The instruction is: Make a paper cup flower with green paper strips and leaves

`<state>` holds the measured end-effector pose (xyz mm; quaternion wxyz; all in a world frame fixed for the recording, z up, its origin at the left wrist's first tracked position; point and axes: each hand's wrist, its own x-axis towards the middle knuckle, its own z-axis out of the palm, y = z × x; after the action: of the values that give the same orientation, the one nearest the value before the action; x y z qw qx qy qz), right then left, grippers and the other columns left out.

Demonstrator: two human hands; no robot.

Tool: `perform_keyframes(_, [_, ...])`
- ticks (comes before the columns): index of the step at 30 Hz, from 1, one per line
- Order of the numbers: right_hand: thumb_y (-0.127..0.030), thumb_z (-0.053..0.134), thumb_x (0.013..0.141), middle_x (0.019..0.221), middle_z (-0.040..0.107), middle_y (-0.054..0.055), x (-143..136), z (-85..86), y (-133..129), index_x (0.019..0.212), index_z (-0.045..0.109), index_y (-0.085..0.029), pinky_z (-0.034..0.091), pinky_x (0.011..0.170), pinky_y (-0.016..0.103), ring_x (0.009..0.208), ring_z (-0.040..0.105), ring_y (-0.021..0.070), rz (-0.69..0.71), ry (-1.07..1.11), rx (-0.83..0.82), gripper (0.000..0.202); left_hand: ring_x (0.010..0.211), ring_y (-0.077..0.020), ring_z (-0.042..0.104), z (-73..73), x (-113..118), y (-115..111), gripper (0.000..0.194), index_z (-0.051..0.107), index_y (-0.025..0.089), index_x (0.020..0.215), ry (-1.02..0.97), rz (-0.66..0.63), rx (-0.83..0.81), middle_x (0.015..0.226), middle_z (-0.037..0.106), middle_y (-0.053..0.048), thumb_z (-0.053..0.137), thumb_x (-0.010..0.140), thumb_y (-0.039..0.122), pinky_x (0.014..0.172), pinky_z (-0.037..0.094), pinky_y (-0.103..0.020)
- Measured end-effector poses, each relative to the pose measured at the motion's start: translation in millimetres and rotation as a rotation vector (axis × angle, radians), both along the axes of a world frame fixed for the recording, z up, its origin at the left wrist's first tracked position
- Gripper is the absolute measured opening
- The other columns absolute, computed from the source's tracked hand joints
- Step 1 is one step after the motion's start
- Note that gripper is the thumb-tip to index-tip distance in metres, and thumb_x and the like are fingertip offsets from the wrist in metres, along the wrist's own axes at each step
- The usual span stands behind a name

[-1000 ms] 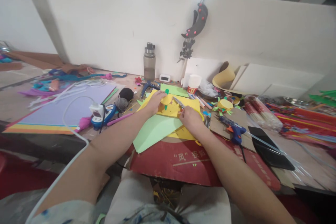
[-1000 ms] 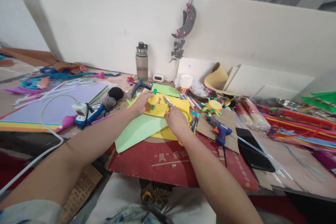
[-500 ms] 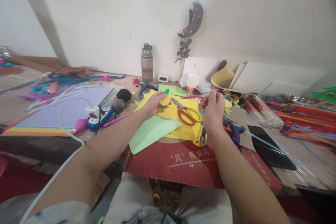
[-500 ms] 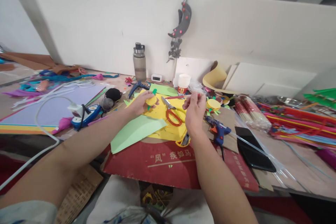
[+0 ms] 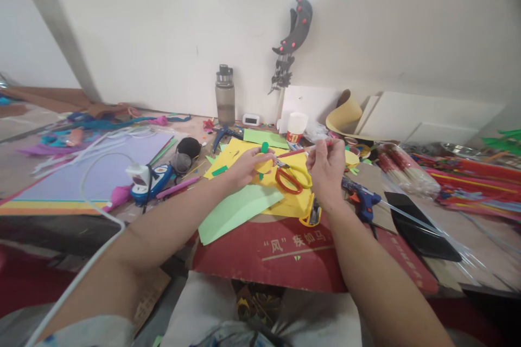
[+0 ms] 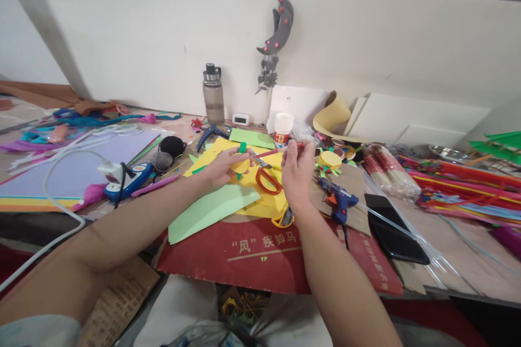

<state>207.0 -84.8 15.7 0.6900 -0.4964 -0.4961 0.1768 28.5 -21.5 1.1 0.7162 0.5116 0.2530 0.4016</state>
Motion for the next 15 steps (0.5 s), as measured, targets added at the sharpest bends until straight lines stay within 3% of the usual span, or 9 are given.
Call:
perform_keyframes(8, [-0.062, 0.057, 0.088, 0.063, 0.048, -0.007, -2.6, -1.7, 1.7, 0.089, 0.04, -0.027, 0.038, 0.044, 0.025, 0.05, 0.044, 0.0102, -0.016, 0.122, 0.03, 0.038, 0.069, -0.0115, 0.062, -5.3, -0.1, 1.8, 0.034, 0.068, 0.013, 0.085, 0.057, -0.122, 0.101, 0.081, 0.067, -0.005, 0.081, 0.071, 0.041, 0.063, 0.048, -0.024])
perform_keyframes(15, [-0.056, 0.067, 0.084, 0.06, 0.048, -0.01, -2.6, -1.0, 3.7, 0.087, 0.044, -0.026, 0.038, 0.044, 0.02, 0.049, 0.044, 0.0078, 0.157, 0.275, 0.062, 0.037, 0.069, -0.0103, 0.059, -3.0, -0.2, 1.1, 0.029, 0.068, 0.012, 0.076, 0.09, -0.092, 0.185, 0.079, 0.067, -0.004, 0.08, 0.072, 0.039, 0.068, 0.046, -0.024])
